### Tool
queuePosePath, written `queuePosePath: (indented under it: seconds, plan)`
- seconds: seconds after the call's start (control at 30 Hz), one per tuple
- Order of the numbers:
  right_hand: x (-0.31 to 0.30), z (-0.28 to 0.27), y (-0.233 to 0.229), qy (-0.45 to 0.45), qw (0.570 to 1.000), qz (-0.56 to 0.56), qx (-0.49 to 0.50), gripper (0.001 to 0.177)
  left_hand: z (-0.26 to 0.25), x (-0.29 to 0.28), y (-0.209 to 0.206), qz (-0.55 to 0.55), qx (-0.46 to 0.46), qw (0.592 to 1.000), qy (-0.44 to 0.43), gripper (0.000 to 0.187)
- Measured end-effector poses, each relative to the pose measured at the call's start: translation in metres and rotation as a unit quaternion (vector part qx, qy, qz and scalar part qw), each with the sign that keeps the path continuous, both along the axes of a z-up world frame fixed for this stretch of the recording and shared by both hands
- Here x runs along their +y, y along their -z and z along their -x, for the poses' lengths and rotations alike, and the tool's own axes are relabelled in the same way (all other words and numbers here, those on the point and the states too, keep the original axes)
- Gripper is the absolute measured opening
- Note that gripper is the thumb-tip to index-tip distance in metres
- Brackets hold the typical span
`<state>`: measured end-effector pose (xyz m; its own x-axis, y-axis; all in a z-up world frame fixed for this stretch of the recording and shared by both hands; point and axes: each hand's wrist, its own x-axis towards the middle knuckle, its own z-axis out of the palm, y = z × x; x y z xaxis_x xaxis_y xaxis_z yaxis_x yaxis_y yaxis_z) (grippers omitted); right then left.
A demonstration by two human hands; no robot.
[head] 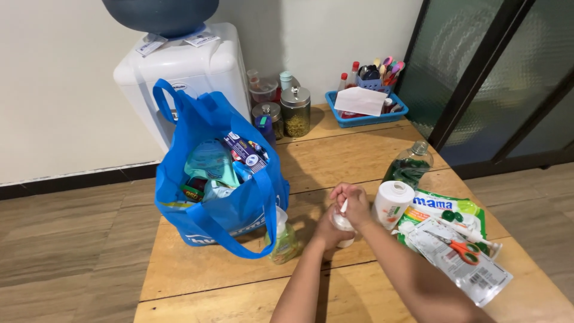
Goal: Unpacking household items from a bag, wiping them down with tissue, and organizing them on a table.
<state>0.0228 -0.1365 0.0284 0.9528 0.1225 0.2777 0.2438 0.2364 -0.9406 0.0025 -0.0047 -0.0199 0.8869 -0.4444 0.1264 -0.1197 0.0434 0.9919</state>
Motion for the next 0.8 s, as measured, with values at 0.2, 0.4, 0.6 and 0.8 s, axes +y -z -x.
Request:
queuePosePath:
  seconds: [0.2,0.4,0.6,0.8]
  plan:
    - [0.012,0.007,-0.011,0.128,0.986,0.069,-0.079,0.094,0.027,-0.008,-0.037,0.044,0.024,0.997,-0.056,0.076]
    - [0.001,-0.001,0.000,0.103,0.989,0.065,-0.082,0.097,0.046,-0.024,-0.048,0.120,0.053,0.981,-0.146,0.070]
    - [-0.014,-0.004,-0.004,-0.019,0.999,-0.041,-0.025,0.097,0.011,-0.018,-0.018,-0.042,-0.023,0.990,-0.132,0.114]
    - [-0.025,0.039,0.003,0.129,0.979,0.054,-0.147,0.095,0.022,0.011,-0.090,-0.383,0.087,0.917,-0.072,0.154]
